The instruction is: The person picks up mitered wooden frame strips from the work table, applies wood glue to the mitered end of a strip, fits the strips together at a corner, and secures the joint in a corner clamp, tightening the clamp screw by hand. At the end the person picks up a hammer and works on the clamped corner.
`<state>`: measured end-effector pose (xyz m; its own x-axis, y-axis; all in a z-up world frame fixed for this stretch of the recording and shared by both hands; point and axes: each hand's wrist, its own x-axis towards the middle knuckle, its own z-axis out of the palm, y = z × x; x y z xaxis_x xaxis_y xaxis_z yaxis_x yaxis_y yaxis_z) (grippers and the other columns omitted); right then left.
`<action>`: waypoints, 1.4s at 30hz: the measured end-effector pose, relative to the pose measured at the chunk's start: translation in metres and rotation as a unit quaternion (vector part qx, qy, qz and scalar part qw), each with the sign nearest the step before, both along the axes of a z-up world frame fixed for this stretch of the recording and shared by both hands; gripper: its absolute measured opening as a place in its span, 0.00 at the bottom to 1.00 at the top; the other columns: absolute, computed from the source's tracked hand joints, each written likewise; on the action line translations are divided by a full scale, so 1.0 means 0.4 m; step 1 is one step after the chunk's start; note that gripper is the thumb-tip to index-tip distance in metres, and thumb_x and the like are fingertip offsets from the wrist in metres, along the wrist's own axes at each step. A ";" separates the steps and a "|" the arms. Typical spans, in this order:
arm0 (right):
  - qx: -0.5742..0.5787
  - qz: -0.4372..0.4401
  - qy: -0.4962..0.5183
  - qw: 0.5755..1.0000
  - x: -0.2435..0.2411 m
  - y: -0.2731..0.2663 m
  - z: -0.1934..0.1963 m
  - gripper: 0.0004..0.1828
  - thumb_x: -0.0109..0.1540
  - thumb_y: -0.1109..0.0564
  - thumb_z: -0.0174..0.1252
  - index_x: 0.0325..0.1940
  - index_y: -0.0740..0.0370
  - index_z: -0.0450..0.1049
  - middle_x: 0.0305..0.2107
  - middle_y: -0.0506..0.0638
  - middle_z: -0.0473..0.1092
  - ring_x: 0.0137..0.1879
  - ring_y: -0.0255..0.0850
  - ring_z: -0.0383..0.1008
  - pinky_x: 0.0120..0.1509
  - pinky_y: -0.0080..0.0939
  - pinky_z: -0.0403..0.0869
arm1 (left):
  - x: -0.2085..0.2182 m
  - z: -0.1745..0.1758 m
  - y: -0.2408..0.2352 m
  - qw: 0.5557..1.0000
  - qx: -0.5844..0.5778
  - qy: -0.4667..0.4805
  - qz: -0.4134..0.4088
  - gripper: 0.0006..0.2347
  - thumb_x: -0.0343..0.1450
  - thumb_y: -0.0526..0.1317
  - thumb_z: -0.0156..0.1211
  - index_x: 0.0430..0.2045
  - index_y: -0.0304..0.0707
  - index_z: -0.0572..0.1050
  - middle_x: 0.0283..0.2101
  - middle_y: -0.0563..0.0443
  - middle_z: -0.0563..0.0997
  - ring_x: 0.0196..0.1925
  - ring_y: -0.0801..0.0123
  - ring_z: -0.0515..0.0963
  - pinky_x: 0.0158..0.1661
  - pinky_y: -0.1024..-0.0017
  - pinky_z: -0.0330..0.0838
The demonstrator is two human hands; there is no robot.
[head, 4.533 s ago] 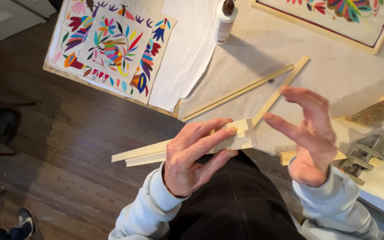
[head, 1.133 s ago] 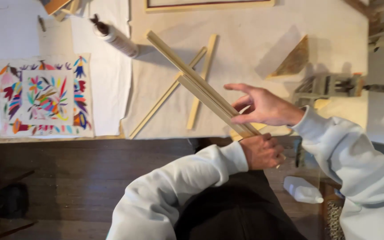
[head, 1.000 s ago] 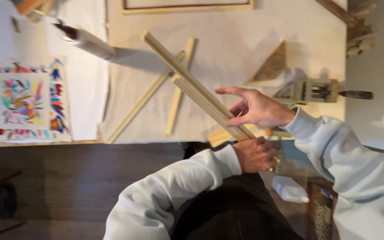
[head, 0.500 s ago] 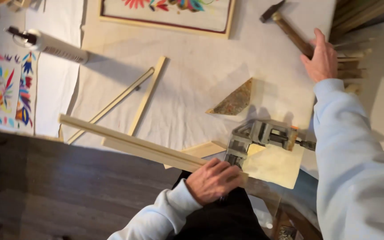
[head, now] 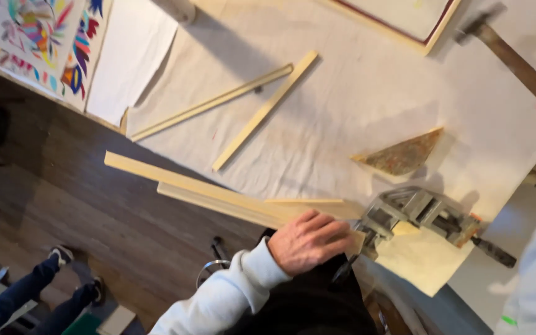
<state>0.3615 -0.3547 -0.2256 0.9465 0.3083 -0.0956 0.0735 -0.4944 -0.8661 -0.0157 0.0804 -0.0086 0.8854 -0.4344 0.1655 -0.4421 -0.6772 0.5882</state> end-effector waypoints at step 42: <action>0.065 0.247 0.345 0.903 -0.460 0.521 0.547 0.36 0.53 0.60 0.70 0.64 0.59 0.67 0.36 0.53 0.83 0.41 0.37 0.84 0.52 0.38 0.82 | 0.118 -0.139 -0.384 0.955 0.008 -0.150 -0.255 0.09 0.68 0.42 0.60 0.35 0.38 0.78 0.36 0.54 0.76 0.39 0.66 0.78 0.44 0.66 0.74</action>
<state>0.1774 -0.1463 -0.0066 0.4197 0.7275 -0.5428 -0.3229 -0.4392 -0.8383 0.0317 -0.0734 -0.0644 0.4715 -0.8013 0.3682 -0.8642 -0.3365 0.3741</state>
